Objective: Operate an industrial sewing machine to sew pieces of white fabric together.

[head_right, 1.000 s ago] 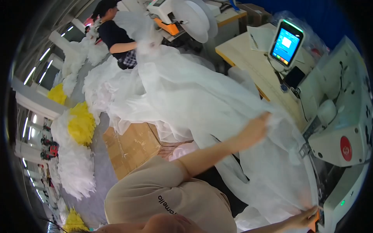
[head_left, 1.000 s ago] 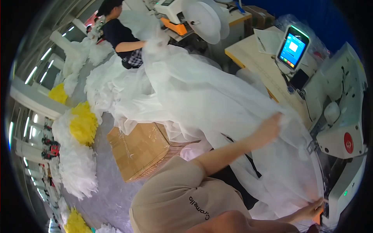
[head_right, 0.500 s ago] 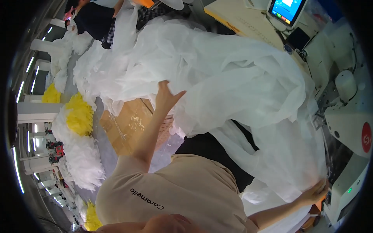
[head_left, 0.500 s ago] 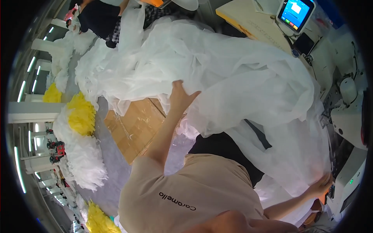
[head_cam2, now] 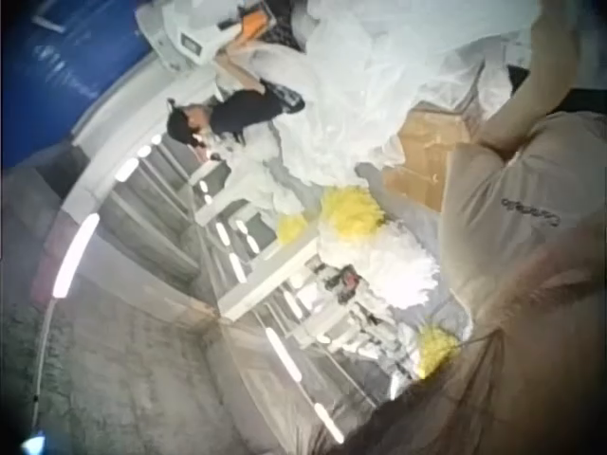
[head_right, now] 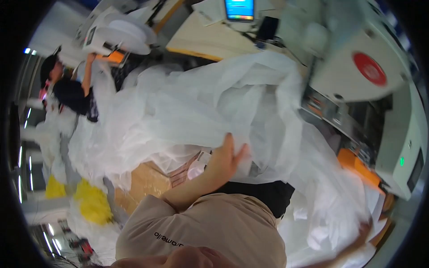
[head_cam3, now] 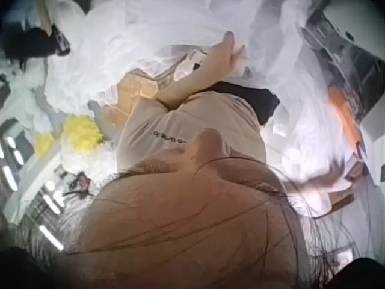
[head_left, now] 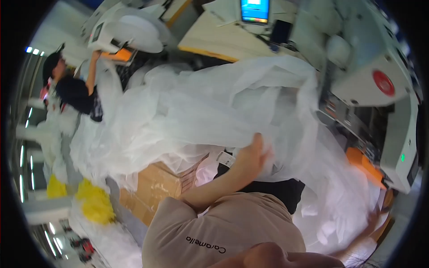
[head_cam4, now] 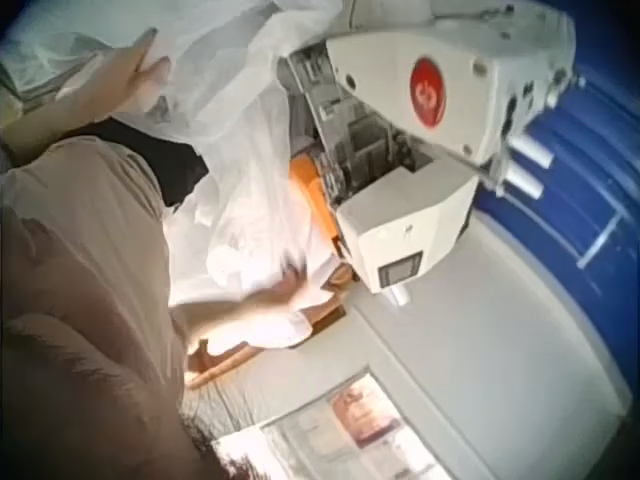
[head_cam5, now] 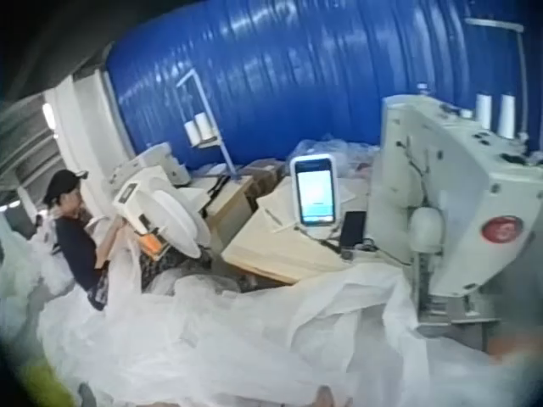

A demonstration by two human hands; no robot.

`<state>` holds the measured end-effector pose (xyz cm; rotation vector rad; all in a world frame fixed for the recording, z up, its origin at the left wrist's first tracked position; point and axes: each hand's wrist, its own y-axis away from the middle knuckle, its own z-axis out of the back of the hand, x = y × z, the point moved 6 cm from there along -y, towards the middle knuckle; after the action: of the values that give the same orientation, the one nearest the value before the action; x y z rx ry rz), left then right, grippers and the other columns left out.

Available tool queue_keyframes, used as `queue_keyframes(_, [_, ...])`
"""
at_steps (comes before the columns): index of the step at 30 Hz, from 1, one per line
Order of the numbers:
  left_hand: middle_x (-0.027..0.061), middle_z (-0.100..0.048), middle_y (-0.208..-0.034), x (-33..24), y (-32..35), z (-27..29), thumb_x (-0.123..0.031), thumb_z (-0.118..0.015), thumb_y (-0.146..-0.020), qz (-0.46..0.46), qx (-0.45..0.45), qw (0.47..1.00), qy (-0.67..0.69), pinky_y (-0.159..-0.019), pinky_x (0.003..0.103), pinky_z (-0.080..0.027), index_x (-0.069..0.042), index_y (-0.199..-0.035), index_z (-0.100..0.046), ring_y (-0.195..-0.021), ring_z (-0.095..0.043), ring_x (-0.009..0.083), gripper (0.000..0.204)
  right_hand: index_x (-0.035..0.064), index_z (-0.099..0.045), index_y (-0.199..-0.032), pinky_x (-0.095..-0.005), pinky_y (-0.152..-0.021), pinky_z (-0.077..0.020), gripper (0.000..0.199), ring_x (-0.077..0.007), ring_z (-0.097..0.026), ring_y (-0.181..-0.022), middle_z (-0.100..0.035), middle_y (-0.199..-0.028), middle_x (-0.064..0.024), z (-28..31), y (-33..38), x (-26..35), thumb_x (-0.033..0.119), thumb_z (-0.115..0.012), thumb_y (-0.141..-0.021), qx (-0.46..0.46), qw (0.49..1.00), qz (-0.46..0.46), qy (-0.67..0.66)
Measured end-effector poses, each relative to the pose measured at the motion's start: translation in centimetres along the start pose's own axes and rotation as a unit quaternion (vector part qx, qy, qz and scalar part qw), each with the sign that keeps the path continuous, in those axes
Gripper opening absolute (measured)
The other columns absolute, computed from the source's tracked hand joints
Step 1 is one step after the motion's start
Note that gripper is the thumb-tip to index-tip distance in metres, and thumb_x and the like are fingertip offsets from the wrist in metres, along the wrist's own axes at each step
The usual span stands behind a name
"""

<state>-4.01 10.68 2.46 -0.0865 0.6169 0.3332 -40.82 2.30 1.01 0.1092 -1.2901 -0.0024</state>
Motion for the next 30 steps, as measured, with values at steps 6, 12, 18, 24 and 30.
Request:
queue_keyframes(6, [0.0118, -0.062, -0.078, -2.6, -0.6, -0.9, -0.009, -0.063, -0.079, -0.300, 0.054, 0.929, 0.211, -0.058, 0.035, -0.049, -0.007, -0.115, -0.051, -0.064, -0.060, 0.0306, 0.038, -0.0015, -0.057, -0.100, -0.0323, -0.058, -0.0456, 0.022, -0.0253, -0.059, -0.064, -0.059, -0.077, -0.0156, -21.9, -1.4, 9.2, 0.014, -0.062, -0.086, 0.100, 0.966, 0.146, 0.188])
queue_keyframes(12, [0.0047, -0.062, -0.093, -4.5, -7.6, 1.6, -0.008, -0.069, -0.067, -0.426, -0.114, 0.896, -0.059, -0.064, 0.032, -0.051, -0.010, -0.109, -0.056, -0.079, -0.061, 0.0235, 0.044, -0.0006, -0.056, -0.091, -0.0281, -0.049, -0.0403, 0.012, -0.0174, -0.051, -0.051, -0.054, -0.061, -0.0085, -19.3, -3.0, 9.9, 0.011, -0.058, -0.089, 0.011, 0.985, 0.170, 0.020])
queue_keyframes(18, [0.0036, -0.061, -0.093, -8.0, -12.5, -0.5, -0.006, -0.067, -0.068, -0.439, -0.099, 0.891, -0.058, -0.061, 0.033, -0.050, -0.009, -0.094, -0.056, -0.081, -0.060, 0.0228, 0.028, 0.0006, -0.050, -0.085, -0.0229, -0.044, -0.0332, 0.015, -0.0053, -0.042, -0.051, -0.048, -0.062, -0.0014, -11.5, -5.0, 7.2, 0.013, -0.055, -0.091, -0.237, 0.967, 0.050, -0.074])
queue_keyframes(24, [0.0032, -0.059, -0.091, -10.5, -14.2, -1.9, -0.005, -0.066, -0.069, -0.430, -0.103, 0.895, -0.059, -0.059, 0.034, -0.050, -0.008, -0.090, -0.058, -0.078, -0.058, 0.0227, 0.023, -0.0004, -0.049, -0.091, -0.0241, -0.048, -0.0370, 0.014, -0.0081, -0.043, -0.053, -0.050, -0.066, -0.0046, -8.8, -7.7, 7.1, 0.012, -0.056, -0.090, -0.228, 0.973, 0.006, -0.023])
queue_keyframes(30, [0.0002, -0.056, -0.094, -11.4, -14.4, -2.0, -0.004, -0.062, -0.068, -0.444, -0.072, 0.884, -0.126, -0.057, 0.031, -0.050, -0.010, -0.099, -0.059, -0.078, -0.056, 0.0185, 0.032, -0.0025, -0.048, -0.095, -0.0243, -0.058, -0.0393, 0.017, -0.0132, -0.041, -0.059, -0.052, -0.070, -0.0075, -8.7, -8.8, 7.0, 0.011, -0.057, -0.088, -0.256, 0.960, 0.091, 0.069])
